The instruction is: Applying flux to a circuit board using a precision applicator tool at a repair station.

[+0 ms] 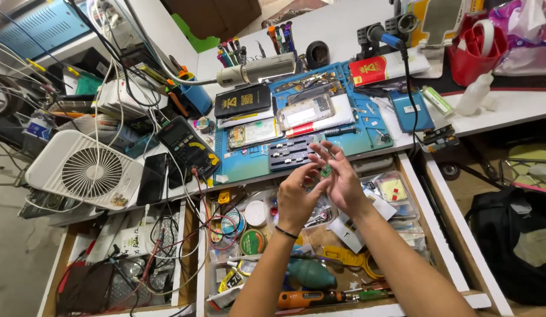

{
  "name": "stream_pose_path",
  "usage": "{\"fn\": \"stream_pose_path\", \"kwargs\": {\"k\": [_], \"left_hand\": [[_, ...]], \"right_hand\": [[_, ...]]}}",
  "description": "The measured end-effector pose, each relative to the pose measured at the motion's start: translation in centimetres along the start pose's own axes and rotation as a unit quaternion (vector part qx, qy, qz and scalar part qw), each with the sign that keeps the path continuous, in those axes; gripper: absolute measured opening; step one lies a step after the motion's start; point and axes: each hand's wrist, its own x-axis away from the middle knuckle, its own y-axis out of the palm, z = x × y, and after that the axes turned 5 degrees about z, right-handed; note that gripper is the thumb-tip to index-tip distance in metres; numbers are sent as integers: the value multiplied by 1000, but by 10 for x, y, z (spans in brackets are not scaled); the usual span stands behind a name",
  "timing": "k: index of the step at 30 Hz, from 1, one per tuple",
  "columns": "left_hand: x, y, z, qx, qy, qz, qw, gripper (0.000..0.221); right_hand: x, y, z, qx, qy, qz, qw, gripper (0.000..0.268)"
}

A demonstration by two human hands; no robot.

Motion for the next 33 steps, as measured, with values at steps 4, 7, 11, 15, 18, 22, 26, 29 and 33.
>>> {"fn": "stream_pose_path", "kwargs": {"k": [4,7,11,15,18,22,26,29,33], "left_hand": [[-1,10,-9,-20,5,11,1000,29],[-9,9,-21,-63,34,29,997,23],[-24,0,-71,-184,80,5,980,23],[-43,-11,-86,-296,165,-21,941,28],[-47,-8,-87,-292,183,-33,938,26],[-46,3,-94,-280,191,-34,940,26],[-39,5,-94,-279,176,-16,944,27],[-31,5,-92,-286,165,-6,944,28],[-25,8,-95,-268,151,13,951,27]], "right_hand": [[-3,-6,13,15,-9,-32,999,47],[-7,-3,12,40,-24,-32,998,45],[-6,-5,5,266,-105,60,956,41],[-12,-15,-7,423,-126,131,888,34],[-19,-27,1,462,-96,138,871,34],[-20,-34,5,505,-87,144,847,38],[-13,-17,-5,528,-80,142,833,40],[-8,-13,-8,536,-76,143,829,40],[-13,-18,-3,544,-78,146,823,45]]}}
